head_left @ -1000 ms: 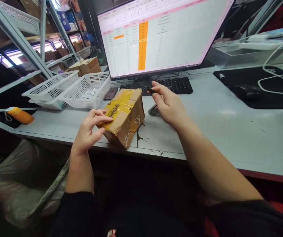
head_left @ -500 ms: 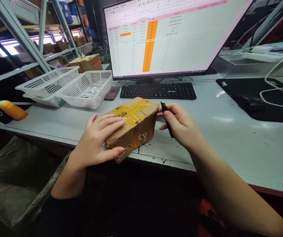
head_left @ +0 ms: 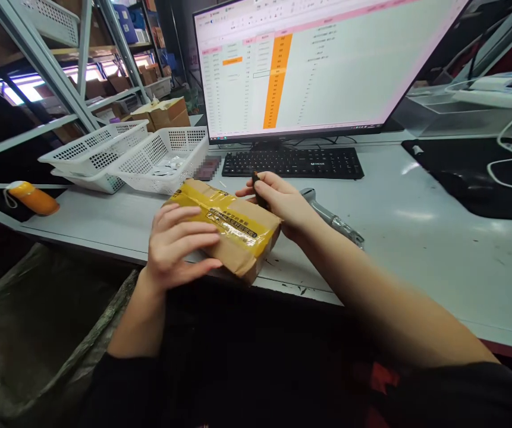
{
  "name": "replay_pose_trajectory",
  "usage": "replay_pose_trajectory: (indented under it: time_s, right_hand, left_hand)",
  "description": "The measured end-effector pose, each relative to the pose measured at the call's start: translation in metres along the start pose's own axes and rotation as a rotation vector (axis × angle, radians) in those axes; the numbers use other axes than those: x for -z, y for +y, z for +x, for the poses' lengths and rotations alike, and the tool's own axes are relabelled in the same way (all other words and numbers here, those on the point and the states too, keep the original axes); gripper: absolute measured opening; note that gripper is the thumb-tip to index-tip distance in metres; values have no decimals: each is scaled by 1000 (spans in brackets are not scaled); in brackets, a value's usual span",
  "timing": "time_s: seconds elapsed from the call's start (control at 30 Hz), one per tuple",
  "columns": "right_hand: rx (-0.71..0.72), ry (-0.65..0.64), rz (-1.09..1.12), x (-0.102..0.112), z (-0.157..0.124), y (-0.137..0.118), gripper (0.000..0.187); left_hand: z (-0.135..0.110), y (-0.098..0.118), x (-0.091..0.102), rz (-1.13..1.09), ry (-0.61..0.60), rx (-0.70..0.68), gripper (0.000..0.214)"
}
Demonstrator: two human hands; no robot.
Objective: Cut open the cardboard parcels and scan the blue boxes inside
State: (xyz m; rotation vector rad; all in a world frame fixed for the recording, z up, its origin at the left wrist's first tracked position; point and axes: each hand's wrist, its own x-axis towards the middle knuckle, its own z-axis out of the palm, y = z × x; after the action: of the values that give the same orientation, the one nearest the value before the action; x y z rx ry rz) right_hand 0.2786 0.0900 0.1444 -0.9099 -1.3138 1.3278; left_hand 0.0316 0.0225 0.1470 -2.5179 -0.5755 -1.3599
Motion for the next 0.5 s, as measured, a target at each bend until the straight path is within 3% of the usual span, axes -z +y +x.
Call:
replay_pose_trajectory:
  time_s: [0.13, 0.23, 0.37, 0.5]
  right_hand:
    - [212, 134, -89, 8, -14, 4, 28]
    - [319, 218, -91, 11, -12, 14, 29]
    - [289, 226, -38, 13, 2, 21, 31]
    - [344, 233, -147, -2, -28, 11, 29]
  left_hand:
    - [-7, -22, -10, 65, -115, 78, 54]
    - [0, -9, -29, 185, -15, 71, 49]
    - [7, 8, -45, 283, 67, 110, 42]
    - [-2, -15, -43, 54, 148, 253, 66]
